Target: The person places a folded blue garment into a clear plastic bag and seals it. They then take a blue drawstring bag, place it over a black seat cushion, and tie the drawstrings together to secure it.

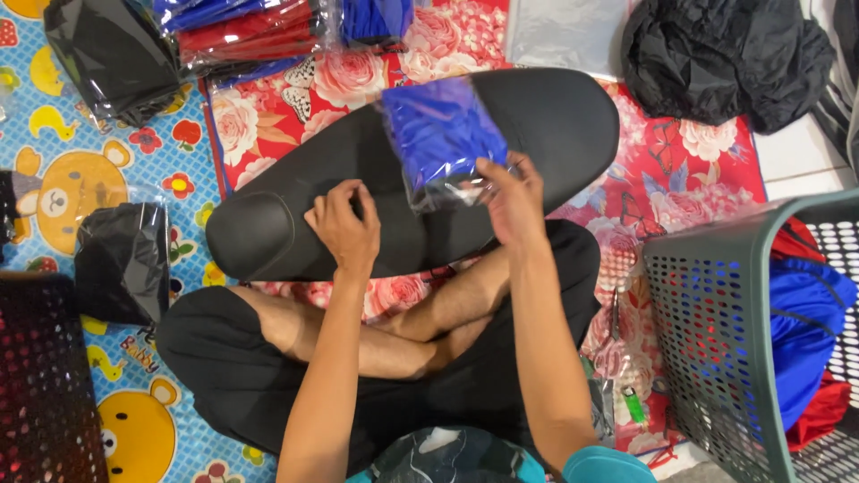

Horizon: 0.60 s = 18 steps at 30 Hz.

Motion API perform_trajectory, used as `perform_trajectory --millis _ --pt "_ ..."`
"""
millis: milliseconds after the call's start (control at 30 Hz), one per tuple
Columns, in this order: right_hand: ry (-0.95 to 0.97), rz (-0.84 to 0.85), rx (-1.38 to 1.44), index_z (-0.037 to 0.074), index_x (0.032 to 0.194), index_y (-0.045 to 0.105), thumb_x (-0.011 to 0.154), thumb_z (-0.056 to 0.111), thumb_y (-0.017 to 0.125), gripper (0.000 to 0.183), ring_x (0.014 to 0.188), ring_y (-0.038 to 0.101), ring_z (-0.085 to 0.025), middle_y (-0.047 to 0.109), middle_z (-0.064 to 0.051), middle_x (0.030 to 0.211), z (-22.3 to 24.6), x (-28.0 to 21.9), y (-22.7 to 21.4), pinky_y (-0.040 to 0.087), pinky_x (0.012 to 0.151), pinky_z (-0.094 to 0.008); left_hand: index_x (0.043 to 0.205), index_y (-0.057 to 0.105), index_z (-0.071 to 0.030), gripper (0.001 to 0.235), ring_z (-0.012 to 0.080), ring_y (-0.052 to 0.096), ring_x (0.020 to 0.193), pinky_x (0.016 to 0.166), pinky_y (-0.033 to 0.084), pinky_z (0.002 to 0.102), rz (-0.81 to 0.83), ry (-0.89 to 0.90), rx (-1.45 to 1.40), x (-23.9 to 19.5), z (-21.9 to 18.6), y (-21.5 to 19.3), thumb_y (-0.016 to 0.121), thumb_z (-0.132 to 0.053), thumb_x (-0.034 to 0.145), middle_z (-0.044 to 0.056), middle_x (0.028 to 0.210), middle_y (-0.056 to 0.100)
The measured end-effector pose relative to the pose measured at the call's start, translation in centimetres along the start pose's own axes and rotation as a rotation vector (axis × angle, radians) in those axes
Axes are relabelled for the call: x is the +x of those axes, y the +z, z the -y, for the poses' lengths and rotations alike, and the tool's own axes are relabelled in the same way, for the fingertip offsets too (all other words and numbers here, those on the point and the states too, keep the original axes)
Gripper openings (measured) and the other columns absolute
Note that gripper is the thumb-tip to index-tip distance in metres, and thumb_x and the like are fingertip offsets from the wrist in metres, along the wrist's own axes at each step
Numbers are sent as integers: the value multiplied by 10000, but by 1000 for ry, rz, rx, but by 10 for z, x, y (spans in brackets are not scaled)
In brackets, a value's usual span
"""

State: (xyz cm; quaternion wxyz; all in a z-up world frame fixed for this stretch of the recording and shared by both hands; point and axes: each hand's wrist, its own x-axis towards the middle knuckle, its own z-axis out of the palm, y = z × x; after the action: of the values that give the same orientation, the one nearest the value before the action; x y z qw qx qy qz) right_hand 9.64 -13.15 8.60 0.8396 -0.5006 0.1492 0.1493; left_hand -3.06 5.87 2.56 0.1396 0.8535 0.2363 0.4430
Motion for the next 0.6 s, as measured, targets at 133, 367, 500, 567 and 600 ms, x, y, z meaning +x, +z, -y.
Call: perform_trajectory --millis 133,367,500,567,600 --pt "-109 35 -36 11 1047 570 799 -41 823 358 645 760 -323 653 -151 820 30 46 41 705 671 -514 801 523 -207 227 175 506 727 751 394 356 -12 111 274 8 -10 15 725 -208 906 -65 729 470" --pt "-129 132 28 55 975 536 732 -49 830 395 803 697 -308 720 -197 920 33 168 134 647 776 -476 824 638 -200 64 194 470 710 695 328 370 78 67 303 13 -11 13 679 -161 855 -86 775 526" --pt "-126 281 161 107 998 589 785 -9 867 369 701 664 -249 734 -116 860 -7 250 155 520 588 -357 802 609 -185 49 188 469 705 715 329 352 109 67 313 19 -10 13 644 -174 836 -83 784 558" --pt "-72 286 172 104 972 516 811 -46 816 372 789 698 -308 723 -165 907 -40 275 159 584 658 -401 818 625 -194 24 184 463 694 710 325 349 116 56 317 16 -7 17 644 -179 821 -80 777 545" --pt "-26 284 186 102 945 442 838 -83 764 387 878 731 -366 712 -214 954 -56 286 159 648 729 -446 835 641 -203 36 179 457 684 705 322 345 123 52 313 14 -5 18 644 -183 806 -77 769 532"
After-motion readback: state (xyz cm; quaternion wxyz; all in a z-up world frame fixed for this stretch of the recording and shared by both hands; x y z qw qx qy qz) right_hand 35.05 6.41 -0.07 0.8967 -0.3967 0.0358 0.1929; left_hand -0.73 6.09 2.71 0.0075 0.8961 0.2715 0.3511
